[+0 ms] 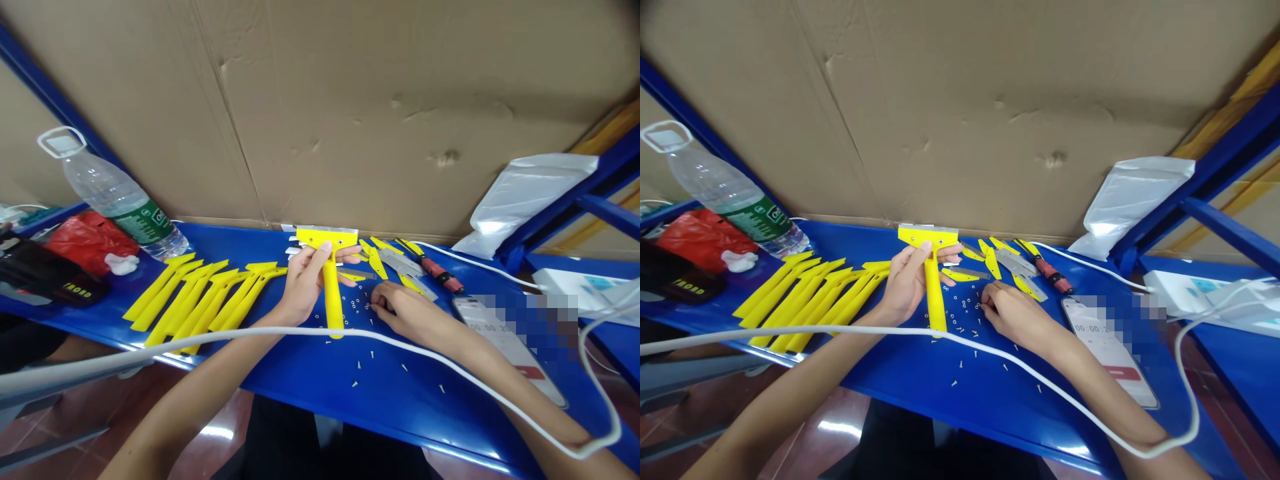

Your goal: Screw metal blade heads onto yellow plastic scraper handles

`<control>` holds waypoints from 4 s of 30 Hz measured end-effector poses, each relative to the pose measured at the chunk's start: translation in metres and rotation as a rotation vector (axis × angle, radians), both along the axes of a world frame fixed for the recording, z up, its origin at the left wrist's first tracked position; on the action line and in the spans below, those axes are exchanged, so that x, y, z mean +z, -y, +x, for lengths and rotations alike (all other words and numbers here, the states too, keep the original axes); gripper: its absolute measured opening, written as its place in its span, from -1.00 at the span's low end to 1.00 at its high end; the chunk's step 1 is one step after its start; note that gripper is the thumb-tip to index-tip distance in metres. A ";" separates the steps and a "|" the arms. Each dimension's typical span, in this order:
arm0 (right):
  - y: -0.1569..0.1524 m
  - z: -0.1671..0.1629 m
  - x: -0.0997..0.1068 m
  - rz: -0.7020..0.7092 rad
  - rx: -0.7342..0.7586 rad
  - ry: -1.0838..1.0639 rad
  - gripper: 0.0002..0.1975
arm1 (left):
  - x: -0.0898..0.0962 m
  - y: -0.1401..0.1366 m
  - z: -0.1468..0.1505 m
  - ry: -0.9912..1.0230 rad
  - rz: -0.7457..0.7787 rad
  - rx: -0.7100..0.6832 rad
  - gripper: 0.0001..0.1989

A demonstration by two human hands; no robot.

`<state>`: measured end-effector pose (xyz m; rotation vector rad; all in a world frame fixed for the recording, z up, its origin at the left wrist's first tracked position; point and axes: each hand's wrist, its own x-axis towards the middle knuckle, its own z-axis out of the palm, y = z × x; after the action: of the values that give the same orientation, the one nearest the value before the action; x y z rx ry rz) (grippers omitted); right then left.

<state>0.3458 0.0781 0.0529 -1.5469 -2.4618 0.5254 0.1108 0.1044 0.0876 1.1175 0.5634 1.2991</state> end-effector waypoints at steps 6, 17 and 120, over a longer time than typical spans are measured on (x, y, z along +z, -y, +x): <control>0.006 -0.004 0.003 0.075 0.010 0.065 -0.84 | -0.004 -0.001 0.002 -0.022 -0.019 0.013 -0.64; -0.003 -0.004 0.010 0.644 -0.147 -0.482 -0.95 | -0.013 -0.001 0.008 -0.111 -0.230 -0.159 -0.71; -0.001 -0.006 0.031 0.262 -0.013 -1.005 -0.91 | 0.022 -0.006 -0.017 -0.761 0.188 -0.229 -0.77</control>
<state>0.3400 0.0790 0.0835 -0.8555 -1.6461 0.7100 0.0936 0.1107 0.1094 1.7899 0.8445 0.7073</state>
